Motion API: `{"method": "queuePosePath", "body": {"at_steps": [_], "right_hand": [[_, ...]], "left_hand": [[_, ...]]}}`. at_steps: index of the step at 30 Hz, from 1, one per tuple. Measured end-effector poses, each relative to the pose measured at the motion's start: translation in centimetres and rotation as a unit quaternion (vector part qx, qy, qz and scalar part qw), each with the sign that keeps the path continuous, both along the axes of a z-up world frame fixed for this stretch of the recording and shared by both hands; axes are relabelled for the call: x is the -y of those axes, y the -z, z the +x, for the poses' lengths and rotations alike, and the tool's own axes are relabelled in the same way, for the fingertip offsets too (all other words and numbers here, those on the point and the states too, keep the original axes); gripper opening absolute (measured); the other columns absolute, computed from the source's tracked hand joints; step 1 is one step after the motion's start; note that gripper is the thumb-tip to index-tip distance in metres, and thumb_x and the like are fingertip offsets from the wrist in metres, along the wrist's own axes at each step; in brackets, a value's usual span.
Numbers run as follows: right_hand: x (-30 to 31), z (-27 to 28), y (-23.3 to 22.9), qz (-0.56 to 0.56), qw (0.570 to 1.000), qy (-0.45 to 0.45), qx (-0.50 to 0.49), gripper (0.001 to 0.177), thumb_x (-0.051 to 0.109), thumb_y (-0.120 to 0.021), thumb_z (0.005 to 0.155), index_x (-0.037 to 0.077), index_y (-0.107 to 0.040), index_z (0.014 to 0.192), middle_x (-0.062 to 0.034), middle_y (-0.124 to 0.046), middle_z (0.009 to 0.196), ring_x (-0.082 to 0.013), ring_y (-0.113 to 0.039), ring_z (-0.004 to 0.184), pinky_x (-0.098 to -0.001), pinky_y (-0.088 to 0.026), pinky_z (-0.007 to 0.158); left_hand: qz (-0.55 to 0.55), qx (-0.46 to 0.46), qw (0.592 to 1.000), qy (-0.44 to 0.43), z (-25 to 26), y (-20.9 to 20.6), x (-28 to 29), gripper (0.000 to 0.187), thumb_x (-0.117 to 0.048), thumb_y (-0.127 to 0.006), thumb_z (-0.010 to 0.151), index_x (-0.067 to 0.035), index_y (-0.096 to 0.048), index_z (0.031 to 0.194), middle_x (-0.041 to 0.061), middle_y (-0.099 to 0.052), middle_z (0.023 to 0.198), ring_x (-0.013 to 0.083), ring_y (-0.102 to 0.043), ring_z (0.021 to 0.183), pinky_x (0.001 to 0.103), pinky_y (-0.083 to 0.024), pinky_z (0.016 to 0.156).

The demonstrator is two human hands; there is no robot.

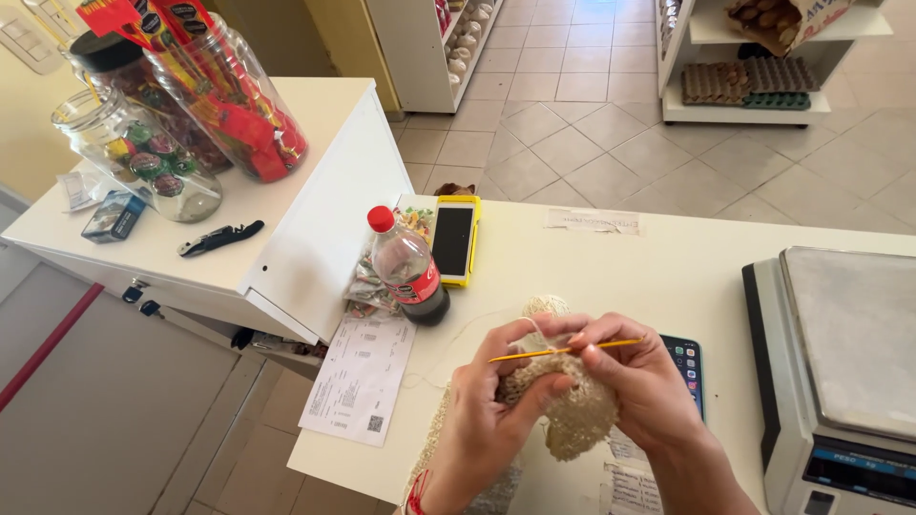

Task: The person crochets a beige fabric using a yellow crochet hook and a ball of yarn. They work at a white counter, occasionally pausing to pull more yarn from the ball and adjust the fabric.

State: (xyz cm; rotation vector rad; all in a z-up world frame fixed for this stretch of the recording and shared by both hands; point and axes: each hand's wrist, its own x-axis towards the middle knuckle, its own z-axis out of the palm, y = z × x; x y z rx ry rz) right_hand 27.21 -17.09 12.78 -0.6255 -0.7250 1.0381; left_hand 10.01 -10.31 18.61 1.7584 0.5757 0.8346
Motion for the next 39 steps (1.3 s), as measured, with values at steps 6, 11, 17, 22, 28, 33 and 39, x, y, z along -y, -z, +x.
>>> {"method": "queuePosePath", "body": {"at_steps": [6,11,17,22,28,33,39], "right_hand": [[-0.3,1.4,1.7,-0.033,0.996,-0.041,0.075,0.009,0.006,-0.081,0.083,0.0,-0.08,0.089,-0.0249,-0.081,0.103,-0.0299,-0.076,0.088,-0.0405,-0.06,0.077],[-0.9,0.9,2.4,-0.003,0.995,-0.097,0.025,0.015,0.011,-0.076,0.091,-0.001,-0.079,0.1,-0.0247,-0.079,0.106,-0.0333,-0.076,0.095,-0.0408,-0.062,0.08],[-0.5,0.4,2.8,-0.032,0.997,-0.005,0.068,0.013,0.011,-0.075,0.09,0.0,-0.076,0.095,-0.0204,-0.078,0.097,-0.0266,-0.074,0.087,-0.0351,-0.059,0.077],[0.0,0.4,1.6,-0.013,0.994,0.023,0.107,0.009,-0.003,-0.079,0.08,0.0,-0.08,0.088,-0.0277,-0.079,0.098,-0.0317,-0.075,0.089,-0.0388,-0.06,0.08],[-0.5,-0.2,2.1,-0.032,0.988,0.122,0.088,0.026,-0.007,-0.078,0.081,-0.002,-0.072,0.106,-0.014,-0.074,0.076,-0.0257,-0.079,0.078,-0.0216,-0.06,0.064],[-0.8,0.1,2.3,-0.055,0.993,0.103,0.009,0.036,-0.004,-0.074,0.084,0.001,-0.06,0.117,-0.015,-0.07,0.08,-0.0158,-0.065,0.056,-0.0198,-0.051,0.055],[-1.0,-0.6,1.5,-0.022,0.997,0.051,-0.049,0.008,0.005,-0.071,0.094,0.005,-0.065,0.099,-0.0111,-0.065,0.078,-0.0162,-0.058,0.067,-0.0309,-0.045,0.063]], "left_hand": [[0.008,-0.066,0.998,-0.01,-0.9,-0.1,0.0,0.052,-0.023,-0.076,0.089,-0.022,-0.057,0.137,-0.001,-0.087,0.091,0.0064,-0.082,0.093,0.024,-0.062,0.082],[0.0,-0.046,0.999,-0.002,-1.7,-0.3,0.5,0.052,-0.026,-0.076,0.088,-0.02,-0.057,0.136,0.004,-0.084,0.111,0.0096,-0.084,0.091,0.023,-0.063,0.08],[0.037,-0.058,0.997,-0.041,-2.8,-0.3,0.6,0.06,-0.036,-0.079,0.085,-0.022,-0.056,0.139,0.0,-0.086,0.087,0.0017,-0.073,0.074,0.02,-0.059,0.07],[0.063,-0.056,0.994,-0.063,-3.1,0.9,-0.1,0.061,-0.031,-0.083,0.084,-0.02,-0.059,0.139,-0.002,-0.076,0.069,0.0039,-0.063,0.063,0.019,-0.055,0.066],[0.093,-0.041,0.994,-0.05,-3.4,1.6,-1.0,0.019,-0.02,-0.084,0.084,-0.014,-0.079,0.102,0.003,-0.078,0.088,0.0089,-0.075,0.073,0.022,-0.059,0.071],[-0.002,-0.03,0.999,-0.011,-3.8,2.1,-0.9,0.014,-0.018,-0.084,0.086,-0.008,-0.08,0.097,-0.004,-0.066,0.07,0.0036,-0.044,0.056,0.022,-0.039,0.05],[0.037,-0.011,0.999,0.017,-3.6,1.5,-1.1,0.014,-0.014,-0.077,0.091,-0.01,-0.078,0.104,0.001,-0.077,0.092,0.0069,-0.065,0.071,0.021,-0.051,0.062]]}}
